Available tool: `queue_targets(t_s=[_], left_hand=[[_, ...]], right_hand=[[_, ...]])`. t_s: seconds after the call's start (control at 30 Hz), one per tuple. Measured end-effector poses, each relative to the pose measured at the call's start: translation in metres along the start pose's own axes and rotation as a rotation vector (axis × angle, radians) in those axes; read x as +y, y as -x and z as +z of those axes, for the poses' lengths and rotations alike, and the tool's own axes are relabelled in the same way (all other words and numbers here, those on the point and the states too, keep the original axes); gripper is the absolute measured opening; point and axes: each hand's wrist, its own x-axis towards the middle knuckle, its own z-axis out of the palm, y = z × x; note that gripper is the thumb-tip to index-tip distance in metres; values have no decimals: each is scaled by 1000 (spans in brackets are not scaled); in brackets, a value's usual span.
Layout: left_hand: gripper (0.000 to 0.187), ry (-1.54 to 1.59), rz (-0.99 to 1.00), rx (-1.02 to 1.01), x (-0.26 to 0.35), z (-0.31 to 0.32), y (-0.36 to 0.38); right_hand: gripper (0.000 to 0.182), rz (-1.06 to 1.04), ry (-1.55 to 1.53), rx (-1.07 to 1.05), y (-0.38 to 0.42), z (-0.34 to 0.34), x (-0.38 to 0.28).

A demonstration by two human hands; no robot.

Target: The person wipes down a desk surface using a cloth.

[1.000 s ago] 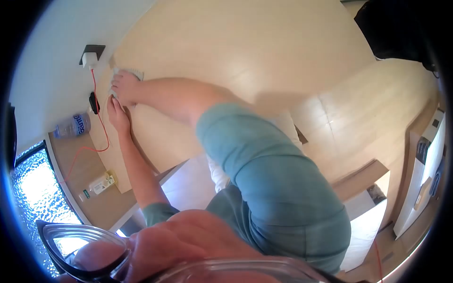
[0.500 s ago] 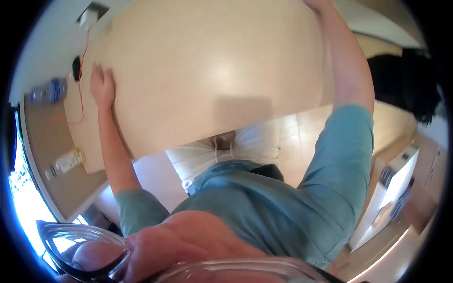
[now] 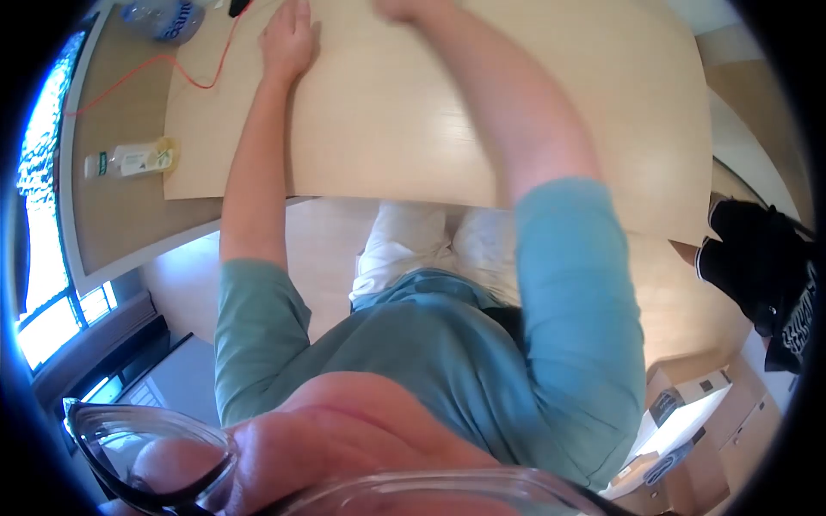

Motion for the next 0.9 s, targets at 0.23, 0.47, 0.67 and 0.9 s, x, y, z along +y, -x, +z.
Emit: queue_targets(t_s=[0.23, 0.47, 0.67, 0.9], left_hand=[[67, 1175, -299, 222, -26, 19, -13], [45, -82, 303, 122, -61, 43, -7], [45, 635, -165, 66, -12, 24, -5], [53, 173, -133, 26, -3, 8, -2]], right_hand=[[49, -456, -194, 289, 34, 52, -121], [56, 151, 188, -35, 82, -49, 118], [54, 399, 653, -360, 283, -149, 458], [50, 479, 605, 62, 256, -157, 398]])
